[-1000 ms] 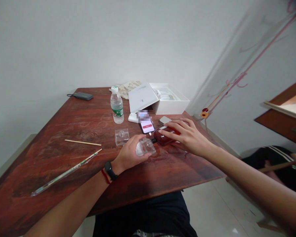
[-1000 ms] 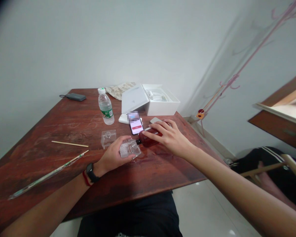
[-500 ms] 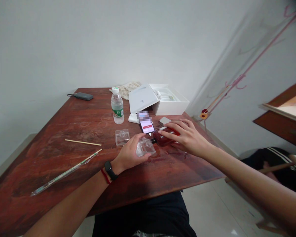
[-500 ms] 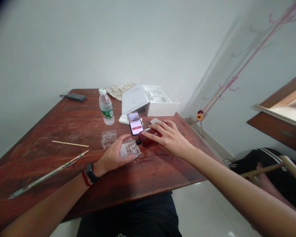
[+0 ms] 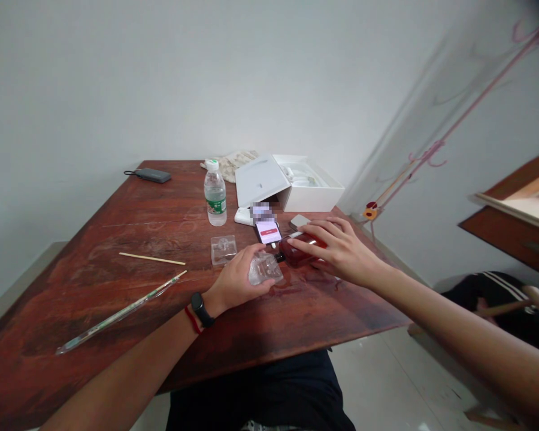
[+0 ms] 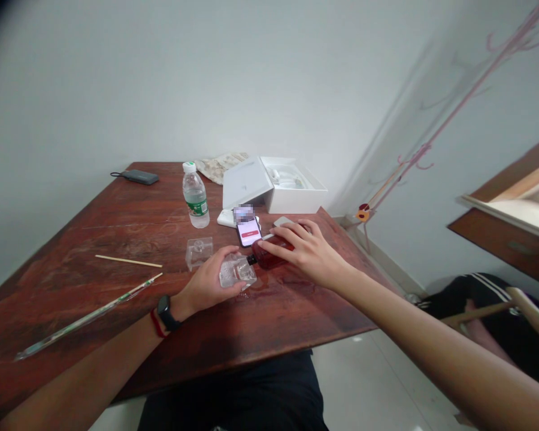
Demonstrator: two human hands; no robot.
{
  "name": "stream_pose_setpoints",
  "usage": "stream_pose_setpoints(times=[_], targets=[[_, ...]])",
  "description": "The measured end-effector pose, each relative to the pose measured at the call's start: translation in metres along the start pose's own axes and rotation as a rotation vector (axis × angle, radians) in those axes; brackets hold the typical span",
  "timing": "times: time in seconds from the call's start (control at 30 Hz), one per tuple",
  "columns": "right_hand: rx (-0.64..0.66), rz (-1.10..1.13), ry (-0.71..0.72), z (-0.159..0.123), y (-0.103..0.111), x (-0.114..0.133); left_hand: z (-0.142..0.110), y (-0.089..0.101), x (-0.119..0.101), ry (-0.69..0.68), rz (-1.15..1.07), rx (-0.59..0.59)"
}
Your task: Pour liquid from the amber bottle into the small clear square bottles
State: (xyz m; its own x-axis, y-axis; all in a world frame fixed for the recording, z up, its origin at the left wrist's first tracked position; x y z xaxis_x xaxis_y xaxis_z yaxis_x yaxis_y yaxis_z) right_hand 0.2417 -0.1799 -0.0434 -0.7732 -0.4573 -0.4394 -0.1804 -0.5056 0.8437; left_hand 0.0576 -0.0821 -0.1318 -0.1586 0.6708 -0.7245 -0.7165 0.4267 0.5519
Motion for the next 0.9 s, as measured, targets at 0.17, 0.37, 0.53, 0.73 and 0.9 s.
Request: stream_pose_setpoints(times=[0.17,0.37,0.53,0.73,0.9], targets=[[0.002,0.008,0.001,0.0008,0.0006,0.0001,0.0000,0.0001,-0.0012,-0.015,-0.008,-0.006],[0.010,-0.005,0.007,0.0011,0.0002,0.0001,0.0008,0.0001,-0.0030,-0.026,-0.003,0.005],[0.006,-0.006,0.006,0.0024,0.0009,0.0004,0.0012,0.0000,-0.0045,-0.030,0.011,0.009],[0.013,0.009,0.001,0.0039,0.0017,0.0010,0.0018,0.0010,-0.0065,-0.035,0.010,0.022],[0.015,0.007,0.005,0.0047,0.0027,0.0007,0.0018,0.0016,-0.0060,-0.026,0.013,0.014]])
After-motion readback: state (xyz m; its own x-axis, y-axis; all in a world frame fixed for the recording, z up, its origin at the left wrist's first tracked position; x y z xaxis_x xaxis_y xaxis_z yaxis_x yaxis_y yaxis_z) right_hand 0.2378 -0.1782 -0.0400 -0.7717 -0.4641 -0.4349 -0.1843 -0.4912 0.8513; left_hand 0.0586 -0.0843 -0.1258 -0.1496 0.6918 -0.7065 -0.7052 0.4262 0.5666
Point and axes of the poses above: each hand's wrist, its own z-axis towards the middle knuckle, its own y-axis out of the back of the hand, x = y × z, the point moved 7 cm from there along z, towards the middle knuckle, and after that the axes turned 5 degrees about y, right-handed, at the moved point
